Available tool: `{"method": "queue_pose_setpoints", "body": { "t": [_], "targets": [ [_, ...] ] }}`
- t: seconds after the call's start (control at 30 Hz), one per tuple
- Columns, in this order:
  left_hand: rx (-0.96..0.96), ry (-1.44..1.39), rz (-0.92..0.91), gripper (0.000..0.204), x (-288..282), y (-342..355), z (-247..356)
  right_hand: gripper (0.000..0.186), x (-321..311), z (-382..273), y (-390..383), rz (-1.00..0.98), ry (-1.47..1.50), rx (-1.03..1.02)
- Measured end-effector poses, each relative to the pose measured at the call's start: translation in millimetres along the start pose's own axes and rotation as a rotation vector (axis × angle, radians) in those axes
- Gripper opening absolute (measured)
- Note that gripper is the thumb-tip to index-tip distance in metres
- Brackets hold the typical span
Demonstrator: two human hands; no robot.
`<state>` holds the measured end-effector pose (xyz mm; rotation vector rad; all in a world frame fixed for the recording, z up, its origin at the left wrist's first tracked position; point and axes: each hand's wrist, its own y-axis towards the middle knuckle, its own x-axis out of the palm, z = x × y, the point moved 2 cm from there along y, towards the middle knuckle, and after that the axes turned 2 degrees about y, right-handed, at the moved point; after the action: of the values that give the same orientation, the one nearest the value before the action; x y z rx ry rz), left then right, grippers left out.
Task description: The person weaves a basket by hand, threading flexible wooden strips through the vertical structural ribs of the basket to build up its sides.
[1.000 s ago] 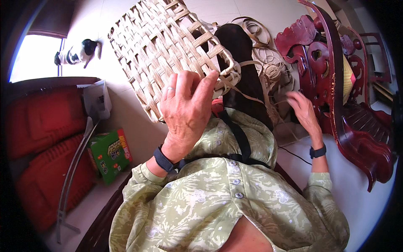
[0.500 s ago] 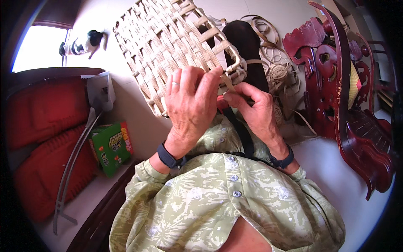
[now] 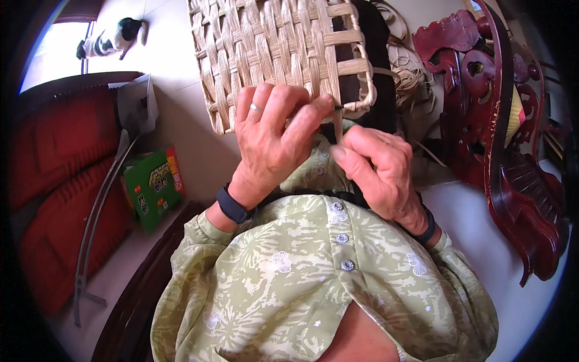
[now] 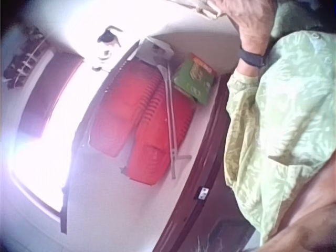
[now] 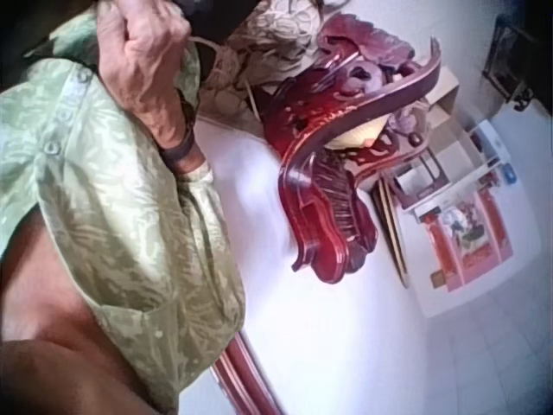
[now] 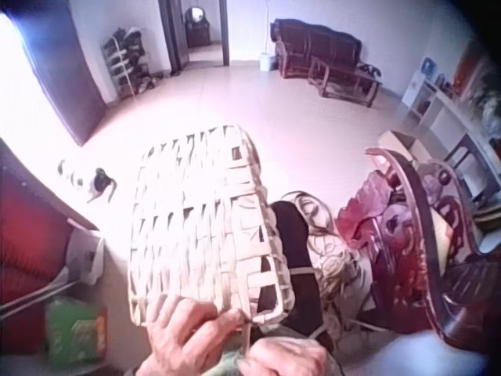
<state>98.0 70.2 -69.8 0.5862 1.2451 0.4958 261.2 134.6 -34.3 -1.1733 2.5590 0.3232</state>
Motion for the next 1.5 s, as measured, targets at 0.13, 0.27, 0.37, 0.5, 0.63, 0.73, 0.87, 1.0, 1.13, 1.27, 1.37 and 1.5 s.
{"method": "queue_pose_setpoints", "body": {
  "t": [0.13,0.27,0.37,0.5,0.63,0.73,0.87,1.0,1.13,1.27,1.37,1.5],
  "targets": [
    [-0.071,-0.009,-0.023,0.024,-18.6,-11.7,12.4,0.017,9.5,-5.8,-15.3,-0.047,0.085,0.049],
    [-0.09,-0.022,0.014,0.027,-18.2,-17.1,12.0,0.017,10.7,-6.4,-18.5,-0.059,0.11,0.101],
    [-0.093,-0.071,0.041,0.029,-14.5,-19.0,12.7,0.018,10.3,-5.2,-18.2,-0.043,0.04,0.069],
    [-0.051,-0.095,0.015,0.035,-14.7,-14.7,10.9,0.019,11.1,-0.5,-20.2,-0.018,0.061,0.118],
    [-0.019,-0.079,0.009,0.03,-9.9,-17.7,8.1,0.021,9.8,-2.9,-22.2,-0.011,0.091,0.197],
    [-0.026,-0.103,-0.045,0.035,-13.1,-12.7,8.7,0.023,7.6,-2.5,-23.5,0.009,0.112,0.241],
    [-0.031,-0.099,-0.069,0.035,-13.3,-13.7,10.0,0.022,7.4,-2.2,-25.0,0.01,0.118,0.24],
    [-0.053,-0.073,-0.051,0.036,-12.7,-14.1,12.9,0.022,8.3,-3.0,-24.1,0.013,0.135,0.232],
    [-0.062,0.012,-0.024,0.037,-15.7,-11.3,20.4,0.021,9.8,0.1,-25.8,0.001,0.12,0.206],
    [-0.04,-0.034,-0.105,0.036,-14.8,-10.8,23.9,0.02,8.8,-0.8,-25.9,0.0,0.118,0.199],
    [-0.001,-0.118,-0.101,0.035,-9.8,-11.4,23.8,0.019,8.3,-2.3,-27.1,0.022,0.15,0.216],
    [0.078,-0.175,-0.053,0.03,-4.2,-10.1,22.6,0.019,3.9,-1.4,-25.7,0.012,0.193,0.242]
  ]
}}
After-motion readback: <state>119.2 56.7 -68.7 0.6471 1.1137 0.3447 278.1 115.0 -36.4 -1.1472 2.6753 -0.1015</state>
